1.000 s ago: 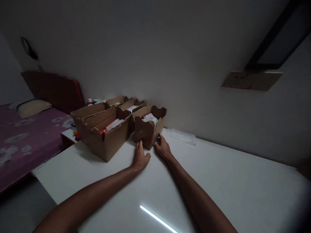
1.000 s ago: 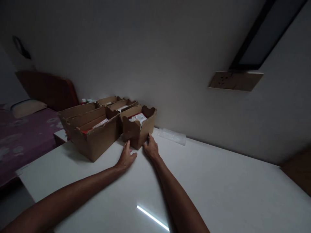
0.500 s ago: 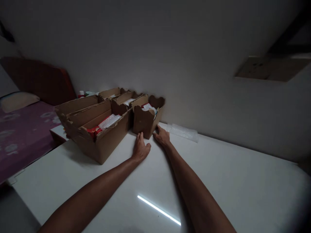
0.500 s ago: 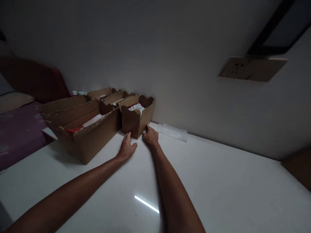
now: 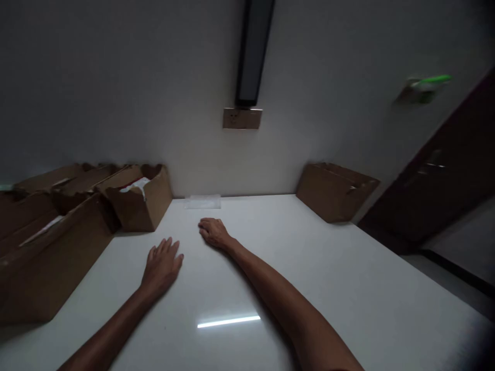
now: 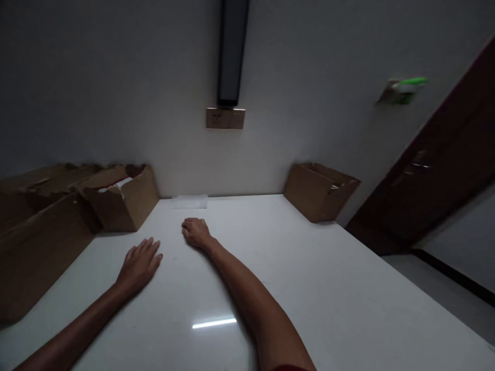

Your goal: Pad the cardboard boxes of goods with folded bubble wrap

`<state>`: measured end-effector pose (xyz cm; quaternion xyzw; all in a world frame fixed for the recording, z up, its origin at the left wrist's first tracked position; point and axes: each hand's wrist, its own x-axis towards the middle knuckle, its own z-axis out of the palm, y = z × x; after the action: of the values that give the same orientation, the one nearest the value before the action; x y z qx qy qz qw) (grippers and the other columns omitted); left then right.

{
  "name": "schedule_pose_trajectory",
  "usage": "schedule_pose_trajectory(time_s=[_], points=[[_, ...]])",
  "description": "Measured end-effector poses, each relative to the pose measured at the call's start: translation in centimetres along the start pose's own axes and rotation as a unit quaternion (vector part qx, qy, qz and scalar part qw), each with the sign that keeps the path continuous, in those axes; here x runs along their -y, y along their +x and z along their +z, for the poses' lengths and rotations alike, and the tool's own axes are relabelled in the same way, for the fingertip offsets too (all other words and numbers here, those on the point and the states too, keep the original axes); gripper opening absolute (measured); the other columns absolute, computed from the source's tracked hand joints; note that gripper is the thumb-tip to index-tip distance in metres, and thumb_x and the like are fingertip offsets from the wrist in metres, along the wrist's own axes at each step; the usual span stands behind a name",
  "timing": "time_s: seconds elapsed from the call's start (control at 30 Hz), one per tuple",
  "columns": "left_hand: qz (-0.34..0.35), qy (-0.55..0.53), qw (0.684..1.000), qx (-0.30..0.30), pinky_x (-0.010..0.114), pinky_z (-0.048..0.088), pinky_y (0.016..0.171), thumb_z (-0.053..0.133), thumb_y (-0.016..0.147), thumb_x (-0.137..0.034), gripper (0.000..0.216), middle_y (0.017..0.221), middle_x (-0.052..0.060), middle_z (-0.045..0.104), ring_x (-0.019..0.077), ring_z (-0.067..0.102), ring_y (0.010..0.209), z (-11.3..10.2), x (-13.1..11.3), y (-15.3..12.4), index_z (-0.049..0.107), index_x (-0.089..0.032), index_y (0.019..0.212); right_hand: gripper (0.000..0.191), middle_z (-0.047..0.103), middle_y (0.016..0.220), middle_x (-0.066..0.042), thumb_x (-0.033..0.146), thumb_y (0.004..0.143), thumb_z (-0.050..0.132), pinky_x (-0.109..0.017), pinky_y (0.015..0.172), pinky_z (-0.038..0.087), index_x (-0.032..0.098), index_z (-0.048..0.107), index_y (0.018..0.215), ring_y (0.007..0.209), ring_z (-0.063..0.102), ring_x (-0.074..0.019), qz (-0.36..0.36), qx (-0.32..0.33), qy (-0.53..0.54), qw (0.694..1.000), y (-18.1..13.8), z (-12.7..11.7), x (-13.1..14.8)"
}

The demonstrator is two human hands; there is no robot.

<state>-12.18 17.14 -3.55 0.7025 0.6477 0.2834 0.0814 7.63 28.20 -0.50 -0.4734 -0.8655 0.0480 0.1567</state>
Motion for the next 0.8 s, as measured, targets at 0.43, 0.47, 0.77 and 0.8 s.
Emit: schedule_pose_trajectory(time_s=[0.43, 0.47, 0.77, 0.8], points=[[0.22, -0.042, 0.941, 0.254, 0.054, -0.003, 0.122, 0.043, 0.094, -0.05, 0.066, 0.163, 0.009, 0.017, 0.0279, 0.009, 0.153, 6.9, -19.6, -3.8, 0.033, -0.024, 0.153, 0.035, 0.037, 0.155, -0.016, 0.021, 0.093, 0.043, -0.059, 0.112, 0.016, 0.017, 0.058, 0.125, 0.145, 0.022, -0.0347, 0.257, -0.311, -0.122, 0.907, -15.1, -18.4, -22.7], [0.22, -0.047, 0.94, 0.256, 0.054, -0.003, 0.122, 0.044, 0.094, -0.05, 0.066, 0.163, 0.009, 0.017, 0.0277, 0.008, 0.153, 7.0, -19.8, -3.8, 0.032, -0.024, 0.153, 0.036, 0.034, 0.157, -0.016, 0.023, 0.093, 0.043, -0.062, 0.112, 0.012, 0.017, 0.056, 0.126, 0.146, 0.017, -0.0361, 0.269, -0.338, -0.129, 0.892, -15.9, -20.5, -24.4], [0.201, -0.105, 0.943, 0.242, 0.051, -0.002, 0.124, 0.055, 0.088, -0.05, 0.068, 0.162, 0.01, 0.024, 0.0283, 0.014, 0.153, 7.4, -19.7, -3.8, 0.042, -0.023, 0.149, 0.034, 0.063, 0.06, -0.011, 0.042, 0.083, 0.054, -0.068, 0.09, 0.034, 0.024, 0.058, 0.055, 0.098, 0.065, -0.0396, 0.285, -0.368, -0.084, 0.881, -16.0, -25.9, -30.7], [0.189, -0.126, 0.946, 0.23, 0.05, -0.001, 0.124, 0.057, 0.086, -0.047, 0.07, 0.162, 0.011, 0.026, 0.0284, 0.015, 0.153, 7.6, -19.5, -3.8, 0.042, -0.021, 0.149, 0.034, 0.061, 0.056, -0.01, 0.043, 0.082, 0.056, -0.067, 0.088, 0.036, 0.024, 0.059, 0.054, 0.092, 0.066, -0.0392, 0.27, -0.362, -0.082, 0.888, -15.7, -25.7, -29.7]])
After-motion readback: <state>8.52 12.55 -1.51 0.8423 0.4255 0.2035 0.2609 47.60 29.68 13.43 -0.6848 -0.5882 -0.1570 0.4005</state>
